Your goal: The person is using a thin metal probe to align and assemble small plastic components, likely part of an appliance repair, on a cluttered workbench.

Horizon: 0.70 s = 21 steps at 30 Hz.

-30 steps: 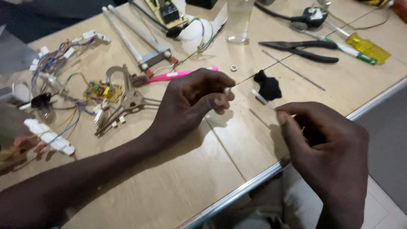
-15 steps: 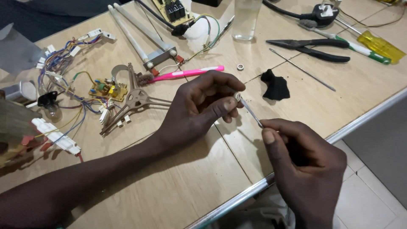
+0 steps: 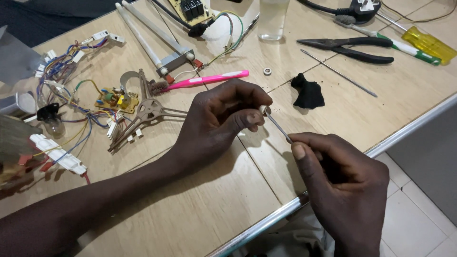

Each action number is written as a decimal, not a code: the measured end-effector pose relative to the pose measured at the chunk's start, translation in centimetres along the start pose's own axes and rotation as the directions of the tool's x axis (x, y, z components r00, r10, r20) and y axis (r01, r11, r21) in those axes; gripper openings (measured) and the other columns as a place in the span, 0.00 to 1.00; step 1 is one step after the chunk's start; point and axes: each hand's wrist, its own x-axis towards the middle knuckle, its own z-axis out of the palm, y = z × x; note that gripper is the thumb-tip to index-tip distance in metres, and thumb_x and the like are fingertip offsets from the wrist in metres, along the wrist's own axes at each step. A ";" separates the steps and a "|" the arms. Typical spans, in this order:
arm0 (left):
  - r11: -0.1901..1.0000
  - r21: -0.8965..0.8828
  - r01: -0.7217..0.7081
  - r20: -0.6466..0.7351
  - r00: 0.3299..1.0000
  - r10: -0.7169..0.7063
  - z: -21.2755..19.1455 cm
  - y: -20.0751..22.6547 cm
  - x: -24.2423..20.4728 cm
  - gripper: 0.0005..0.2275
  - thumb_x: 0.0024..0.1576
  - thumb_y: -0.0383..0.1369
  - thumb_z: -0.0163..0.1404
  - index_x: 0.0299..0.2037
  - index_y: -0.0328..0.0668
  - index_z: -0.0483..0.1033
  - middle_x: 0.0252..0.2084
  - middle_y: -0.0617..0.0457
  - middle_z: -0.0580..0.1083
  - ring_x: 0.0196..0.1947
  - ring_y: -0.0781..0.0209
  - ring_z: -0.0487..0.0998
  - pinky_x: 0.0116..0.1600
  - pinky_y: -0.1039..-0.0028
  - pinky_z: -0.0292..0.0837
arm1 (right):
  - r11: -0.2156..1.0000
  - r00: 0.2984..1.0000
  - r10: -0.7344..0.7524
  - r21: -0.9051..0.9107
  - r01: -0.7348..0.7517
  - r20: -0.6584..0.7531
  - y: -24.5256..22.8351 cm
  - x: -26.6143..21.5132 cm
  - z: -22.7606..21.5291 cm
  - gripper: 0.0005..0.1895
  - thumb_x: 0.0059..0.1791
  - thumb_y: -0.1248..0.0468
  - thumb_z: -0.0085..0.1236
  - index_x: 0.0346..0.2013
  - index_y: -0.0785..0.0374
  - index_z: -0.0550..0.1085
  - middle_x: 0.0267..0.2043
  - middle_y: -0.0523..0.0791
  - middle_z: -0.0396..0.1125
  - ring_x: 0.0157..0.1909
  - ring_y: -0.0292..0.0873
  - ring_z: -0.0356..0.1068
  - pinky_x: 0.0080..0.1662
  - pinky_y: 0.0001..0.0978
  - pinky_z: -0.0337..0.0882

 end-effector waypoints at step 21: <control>0.996 -0.031 0.082 0.036 0.996 -0.081 0.1 0.2 -0.1 0.10 0.66 0.33 0.45 0.44 0.32 0.77 0.32 0.50 0.76 0.30 0.67 0.77 0.36 0.79 0.76 | 0.984 0.984 -0.171 -0.059 0.168 -0.046 -0.8 -0.3 1.1 0.05 0.52 0.73 0.60 0.40 0.67 0.81 0.32 0.45 0.73 0.33 0.35 0.69 0.37 0.25 0.65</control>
